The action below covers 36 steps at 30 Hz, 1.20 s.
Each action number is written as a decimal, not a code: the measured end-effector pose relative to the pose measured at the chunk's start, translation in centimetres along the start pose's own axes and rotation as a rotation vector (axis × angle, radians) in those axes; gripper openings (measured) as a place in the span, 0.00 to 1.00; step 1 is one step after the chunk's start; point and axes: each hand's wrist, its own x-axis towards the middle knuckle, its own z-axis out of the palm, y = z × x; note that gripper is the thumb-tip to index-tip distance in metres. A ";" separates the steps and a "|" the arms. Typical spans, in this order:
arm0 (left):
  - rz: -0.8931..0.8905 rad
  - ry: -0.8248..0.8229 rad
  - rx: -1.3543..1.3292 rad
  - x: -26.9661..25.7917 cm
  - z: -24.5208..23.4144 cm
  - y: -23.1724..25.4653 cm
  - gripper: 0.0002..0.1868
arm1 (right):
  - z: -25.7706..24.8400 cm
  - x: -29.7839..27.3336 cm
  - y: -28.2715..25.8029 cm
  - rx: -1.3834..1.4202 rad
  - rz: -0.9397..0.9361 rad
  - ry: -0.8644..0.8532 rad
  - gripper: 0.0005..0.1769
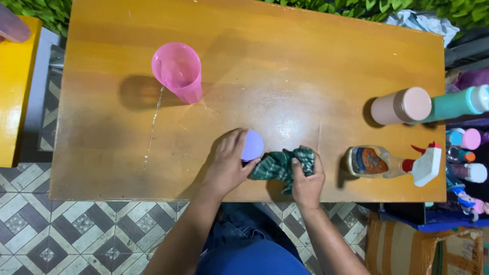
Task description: The person wipes a wooden table with a cloth, then opens, wipes, and closes a pink tumbler and a pink thermos. They handle the lids and bodies separately, using a spray bottle and cloth to clean each item before reassembling them.
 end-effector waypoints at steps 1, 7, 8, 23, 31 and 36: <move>-0.106 0.019 -0.115 -0.9 0.2 -0.6 0.40 | 0.2 -0.4 -0.2 0.108 0.053 -0.004 0.18; -0.287 0.006 -1.632 -5.5 1.2 -5.8 0.33 | 1.6 -3.2 -3.8 0.860 0.444 -0.069 0.22; -0.227 -0.057 -1.654 -5.9 1.6 -6.5 0.33 | 1.7 -3.7 -4.5 0.885 0.448 -0.090 0.23; -0.374 -0.126 -1.387 -5.1 4.7 -7.1 0.31 | 7.2 -7.2 -8.2 -0.291 -0.306 -0.512 0.40; -0.499 -0.154 -1.472 -6.1 2.9 -6.9 0.33 | 5.5 -6.7 -9.6 -0.338 -0.495 -0.767 0.36; -0.652 -0.353 -1.324 -5.7 1.7 -6.2 0.33 | 3.5 -5.4 -10.0 -0.366 -0.588 -0.892 0.29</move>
